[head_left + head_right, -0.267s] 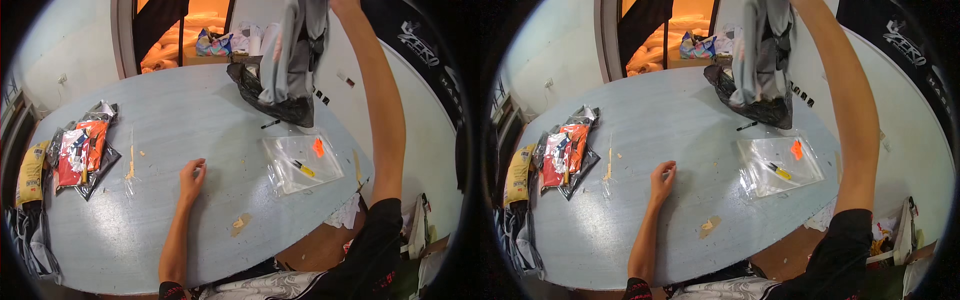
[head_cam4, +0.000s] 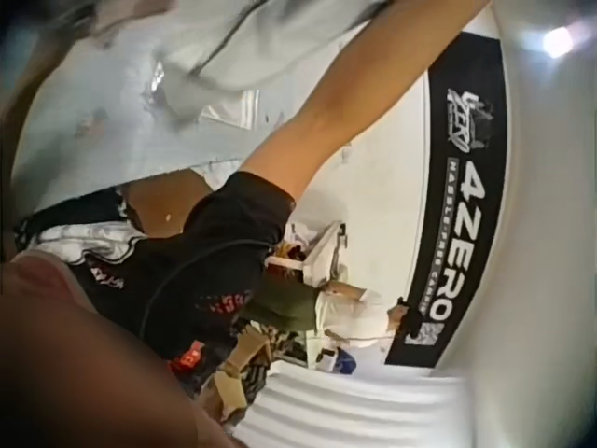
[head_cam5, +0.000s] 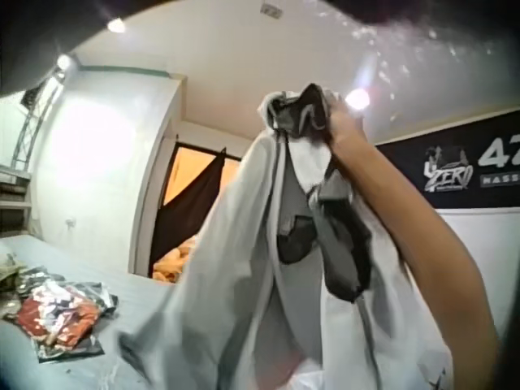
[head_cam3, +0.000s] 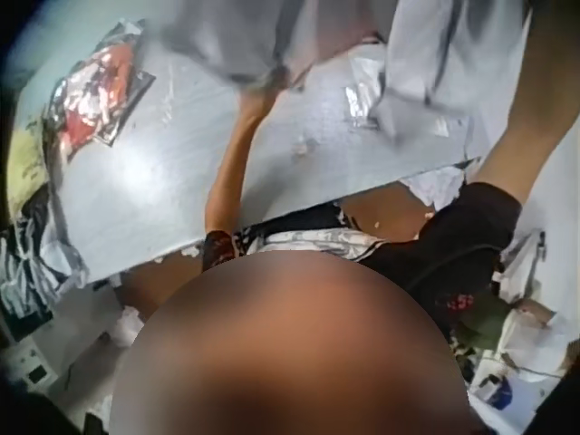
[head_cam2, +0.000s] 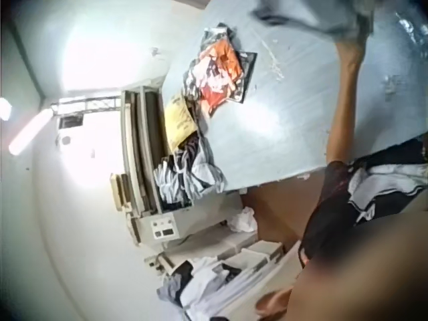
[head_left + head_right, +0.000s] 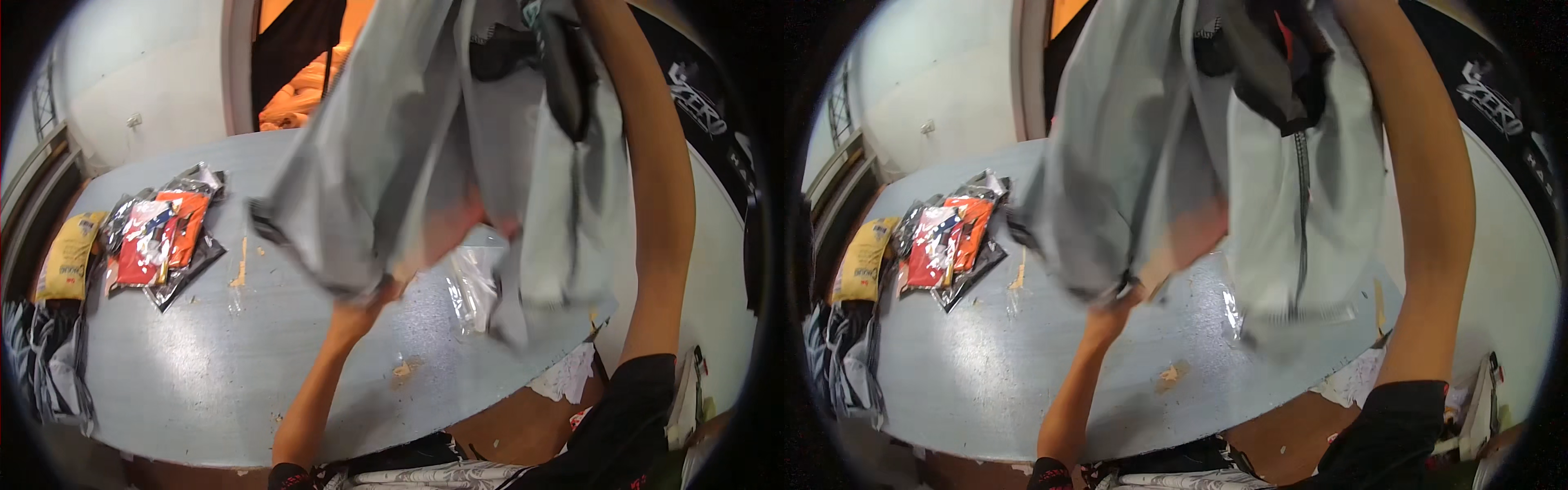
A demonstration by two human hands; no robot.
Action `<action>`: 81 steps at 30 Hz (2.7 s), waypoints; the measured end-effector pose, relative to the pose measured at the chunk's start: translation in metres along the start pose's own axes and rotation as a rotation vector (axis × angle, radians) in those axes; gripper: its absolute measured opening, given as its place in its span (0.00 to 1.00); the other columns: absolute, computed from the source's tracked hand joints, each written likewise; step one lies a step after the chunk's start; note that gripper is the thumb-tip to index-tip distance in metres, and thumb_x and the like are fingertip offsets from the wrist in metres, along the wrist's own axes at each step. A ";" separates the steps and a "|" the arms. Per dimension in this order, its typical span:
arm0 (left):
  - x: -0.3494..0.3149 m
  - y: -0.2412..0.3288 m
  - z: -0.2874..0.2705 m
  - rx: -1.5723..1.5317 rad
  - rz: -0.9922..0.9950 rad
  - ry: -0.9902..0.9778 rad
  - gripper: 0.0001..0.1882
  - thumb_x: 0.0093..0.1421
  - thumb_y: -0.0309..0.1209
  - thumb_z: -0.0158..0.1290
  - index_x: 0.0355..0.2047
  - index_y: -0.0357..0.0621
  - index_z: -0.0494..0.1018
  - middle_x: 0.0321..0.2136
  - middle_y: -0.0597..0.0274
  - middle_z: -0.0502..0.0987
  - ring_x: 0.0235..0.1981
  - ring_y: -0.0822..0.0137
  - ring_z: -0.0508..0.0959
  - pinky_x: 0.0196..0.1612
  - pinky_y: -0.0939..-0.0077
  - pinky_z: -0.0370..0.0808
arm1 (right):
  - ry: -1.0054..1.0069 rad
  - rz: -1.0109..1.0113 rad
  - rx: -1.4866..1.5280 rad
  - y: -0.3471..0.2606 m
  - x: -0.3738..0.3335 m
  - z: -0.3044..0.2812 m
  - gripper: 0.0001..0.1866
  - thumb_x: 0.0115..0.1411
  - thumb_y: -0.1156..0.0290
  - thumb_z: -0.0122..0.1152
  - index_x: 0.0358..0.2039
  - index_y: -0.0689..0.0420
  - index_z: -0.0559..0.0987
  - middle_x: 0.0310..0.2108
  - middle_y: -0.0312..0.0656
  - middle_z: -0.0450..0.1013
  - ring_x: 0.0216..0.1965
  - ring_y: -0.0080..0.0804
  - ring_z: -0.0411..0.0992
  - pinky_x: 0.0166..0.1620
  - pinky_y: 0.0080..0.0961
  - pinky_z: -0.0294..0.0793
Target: Trimming loose threads from a garment using thread snips.
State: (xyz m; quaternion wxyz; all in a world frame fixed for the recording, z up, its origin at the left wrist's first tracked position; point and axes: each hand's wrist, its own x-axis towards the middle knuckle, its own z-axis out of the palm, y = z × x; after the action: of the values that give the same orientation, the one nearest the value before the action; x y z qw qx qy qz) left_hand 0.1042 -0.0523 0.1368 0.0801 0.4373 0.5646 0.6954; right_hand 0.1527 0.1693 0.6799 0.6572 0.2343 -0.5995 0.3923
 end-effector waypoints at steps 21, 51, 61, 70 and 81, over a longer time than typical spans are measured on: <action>-0.017 0.125 -0.190 -0.514 -0.324 0.301 0.28 0.69 0.50 0.39 0.53 0.37 0.67 0.49 0.61 0.72 0.46 0.68 0.74 0.52 0.69 0.71 | -0.929 0.661 -0.111 0.015 -0.458 0.116 0.24 0.54 0.70 0.69 0.51 0.54 0.72 0.38 0.38 0.73 0.34 0.24 0.73 0.35 0.21 0.74; 0.165 0.188 -0.188 1.241 0.191 0.439 0.23 0.66 0.47 0.41 0.35 0.39 0.77 0.44 0.40 0.75 0.51 0.34 0.69 0.54 0.30 0.58 | -0.432 0.455 -0.511 0.129 -0.367 -0.006 0.06 0.49 0.79 0.51 0.25 0.66 0.77 0.16 0.35 0.68 0.21 0.15 0.64 0.27 0.18 0.63; 0.201 0.200 -0.198 1.659 0.451 0.578 0.26 0.66 0.50 0.40 0.40 0.43 0.80 0.68 0.48 0.50 0.67 0.31 0.44 0.61 0.26 0.43 | -0.271 0.552 -0.457 0.100 -0.210 -0.062 0.15 0.57 0.70 0.49 0.38 0.62 0.82 0.21 0.26 0.68 0.23 0.18 0.64 0.28 0.17 0.64; 0.018 -0.151 -0.160 0.944 -0.181 -0.033 0.25 0.53 0.44 0.57 0.52 0.54 0.73 0.60 0.40 0.61 0.61 0.41 0.62 0.58 0.40 0.61 | -0.400 0.745 -0.136 0.086 -0.243 -0.002 0.10 0.57 0.63 0.58 0.33 0.54 0.81 0.27 0.31 0.75 0.26 0.22 0.72 0.32 0.25 0.75; -0.016 -0.059 -0.045 0.131 0.073 -0.281 0.21 0.49 0.34 0.61 0.44 0.42 0.74 0.61 0.47 0.61 0.62 0.46 0.61 0.63 0.54 0.58 | -0.592 0.927 0.107 0.067 -0.226 -0.043 0.08 0.59 0.71 0.58 0.38 0.58 0.81 0.28 0.37 0.76 0.28 0.26 0.73 0.28 0.23 0.75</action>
State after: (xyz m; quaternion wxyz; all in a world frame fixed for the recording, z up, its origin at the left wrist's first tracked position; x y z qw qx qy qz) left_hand 0.0600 -0.0731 0.0793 0.1041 0.5548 0.5757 0.5915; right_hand 0.1312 0.1892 0.4416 0.2063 0.0789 -0.7782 0.5879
